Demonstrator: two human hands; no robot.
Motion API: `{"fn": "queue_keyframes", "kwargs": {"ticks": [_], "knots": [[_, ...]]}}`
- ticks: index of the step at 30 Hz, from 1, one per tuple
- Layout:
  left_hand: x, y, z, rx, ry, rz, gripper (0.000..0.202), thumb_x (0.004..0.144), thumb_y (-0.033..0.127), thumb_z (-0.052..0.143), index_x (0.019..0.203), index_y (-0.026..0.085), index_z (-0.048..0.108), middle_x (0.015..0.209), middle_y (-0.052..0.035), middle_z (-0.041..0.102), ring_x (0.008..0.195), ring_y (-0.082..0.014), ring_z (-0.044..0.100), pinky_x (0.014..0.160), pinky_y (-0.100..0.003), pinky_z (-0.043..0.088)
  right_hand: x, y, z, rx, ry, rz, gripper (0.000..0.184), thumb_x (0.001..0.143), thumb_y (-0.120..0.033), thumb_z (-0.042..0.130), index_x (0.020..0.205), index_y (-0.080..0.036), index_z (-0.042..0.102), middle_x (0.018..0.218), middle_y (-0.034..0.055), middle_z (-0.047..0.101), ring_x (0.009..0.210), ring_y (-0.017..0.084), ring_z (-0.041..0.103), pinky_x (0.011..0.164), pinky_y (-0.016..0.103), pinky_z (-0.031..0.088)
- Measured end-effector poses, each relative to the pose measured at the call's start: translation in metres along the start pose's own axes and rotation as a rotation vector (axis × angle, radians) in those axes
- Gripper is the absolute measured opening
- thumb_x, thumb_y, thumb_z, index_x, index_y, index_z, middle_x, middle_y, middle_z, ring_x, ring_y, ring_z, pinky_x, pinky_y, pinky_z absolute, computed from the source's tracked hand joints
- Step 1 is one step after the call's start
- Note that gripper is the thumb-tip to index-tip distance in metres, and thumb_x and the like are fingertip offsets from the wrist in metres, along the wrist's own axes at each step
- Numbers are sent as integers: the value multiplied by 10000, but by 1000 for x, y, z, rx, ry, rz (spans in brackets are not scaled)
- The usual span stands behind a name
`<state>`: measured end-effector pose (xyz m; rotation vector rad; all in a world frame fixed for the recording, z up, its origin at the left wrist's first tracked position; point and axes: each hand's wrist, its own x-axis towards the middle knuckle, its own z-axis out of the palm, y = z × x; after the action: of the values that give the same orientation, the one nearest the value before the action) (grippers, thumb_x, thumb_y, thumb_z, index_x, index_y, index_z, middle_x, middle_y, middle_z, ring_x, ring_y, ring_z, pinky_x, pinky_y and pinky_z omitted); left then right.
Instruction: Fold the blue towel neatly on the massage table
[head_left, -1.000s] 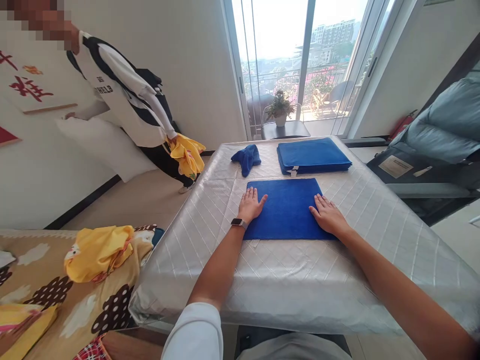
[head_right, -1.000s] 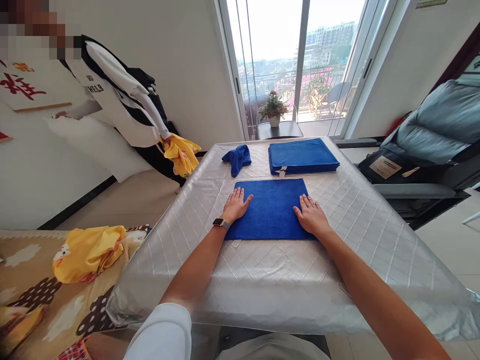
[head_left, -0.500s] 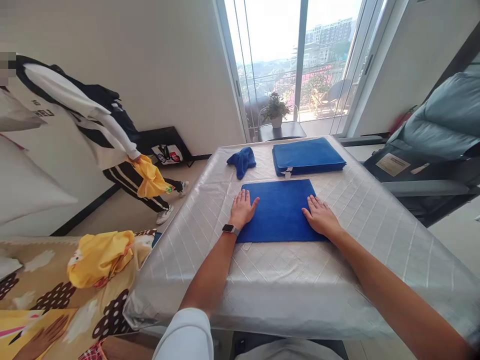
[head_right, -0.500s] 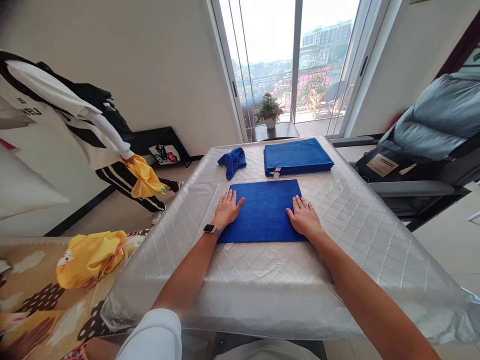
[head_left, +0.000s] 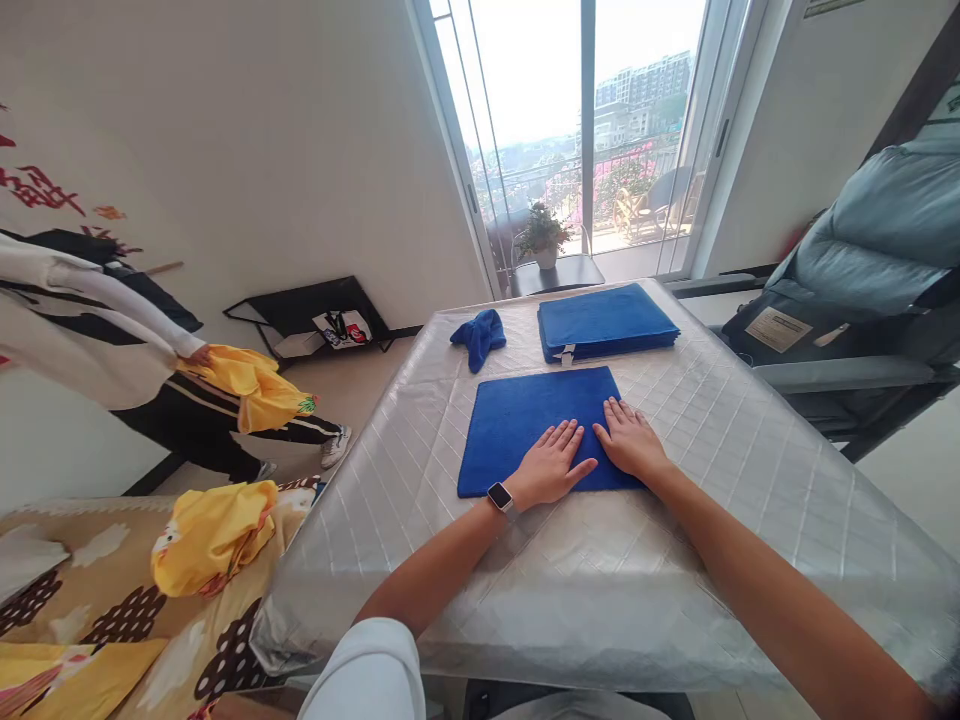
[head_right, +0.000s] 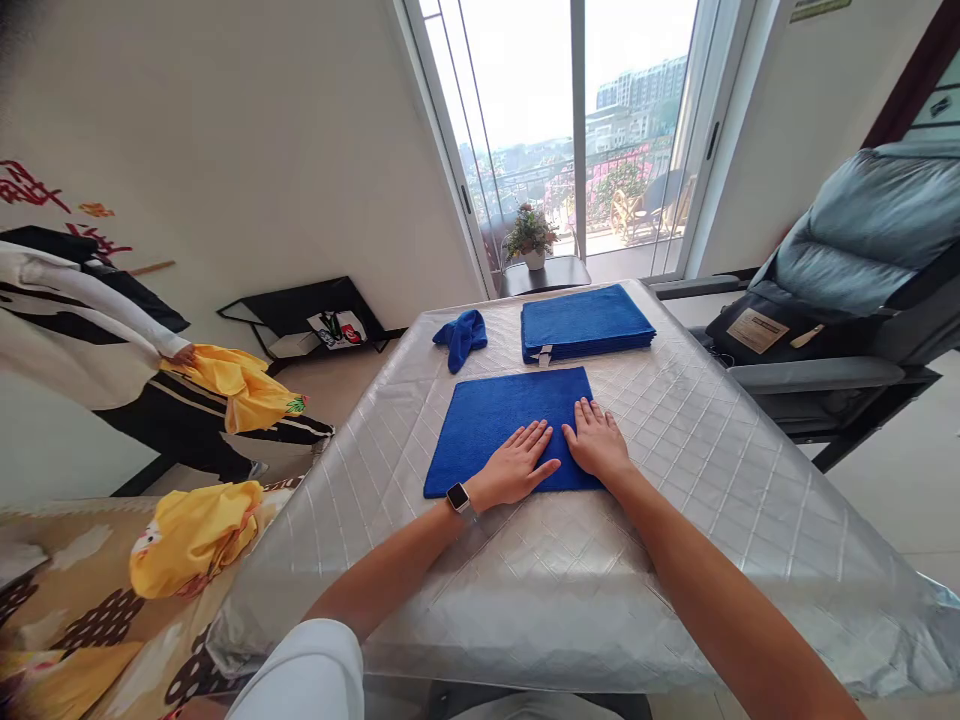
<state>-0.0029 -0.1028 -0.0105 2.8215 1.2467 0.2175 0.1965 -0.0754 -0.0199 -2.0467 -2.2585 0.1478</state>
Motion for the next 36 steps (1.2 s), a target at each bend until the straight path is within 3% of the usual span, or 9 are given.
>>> {"fn": "queue_keyframes", "kwargs": {"ticks": [4,8,11,14,21,26,30,36], "knots": [[-25,-38,-10,16,-42,-144,720,1047,603,148,1594,154,277,1659,-103,237,1545,-208,166,1260,-407,180,-1,0,1,18,22,-3,702,1032,-489,168,1605,-93,259,1667,117,209,1540,254,177,1247,450,166],[-69,-81,-13,56,-61,-369,715,1050,587,181,1590,128,275,1657,-133,233,1540,-235,179,1249,-425,201,-1,0,1,21,19,-2,705,1036,-503,157,1607,-103,256,1667,116,214,1540,258,176,1247,452,163],[-100,-99,-12,71,-40,-491,742,1051,583,164,1588,78,247,1658,-174,206,1542,-249,170,1240,-418,208,0,0,1,21,18,-3,703,1036,-497,166,1605,-95,260,1668,120,215,1540,256,176,1248,451,161],[-113,-100,-13,48,-1,-534,773,1044,606,154,1585,60,236,1651,-206,208,1538,-262,194,1229,-428,226,0,1,1,14,8,1,702,1031,-479,180,1601,-76,260,1667,124,214,1542,249,167,1246,449,172],[-108,-90,-25,-71,82,-531,769,1038,628,189,1566,80,300,1636,-211,266,1491,-258,336,1174,-369,332,2,3,2,-13,8,6,708,1031,-489,174,1599,-75,261,1667,109,222,1543,229,163,1247,441,177],[-113,-93,-28,83,129,-646,657,1044,545,317,1482,74,449,1562,-216,420,1424,-315,441,1173,-424,336,4,7,5,-30,15,2,717,1027,-501,184,1598,-75,265,1666,108,227,1541,239,176,1246,440,181],[-118,-97,-32,113,158,-622,464,1056,383,341,1399,151,551,1434,-138,589,1328,-272,535,1172,-415,334,3,4,5,-54,44,3,707,1026,-492,191,1593,-80,285,1658,118,252,1535,240,198,1240,438,199],[-120,-96,-39,69,177,-584,400,1021,281,415,1393,235,555,1393,-78,620,1243,-240,581,1071,-380,428,-14,-7,-8,-173,156,3,649,1010,-409,241,1557,-86,376,1632,125,321,1523,272,233,1238,485,188]]}}
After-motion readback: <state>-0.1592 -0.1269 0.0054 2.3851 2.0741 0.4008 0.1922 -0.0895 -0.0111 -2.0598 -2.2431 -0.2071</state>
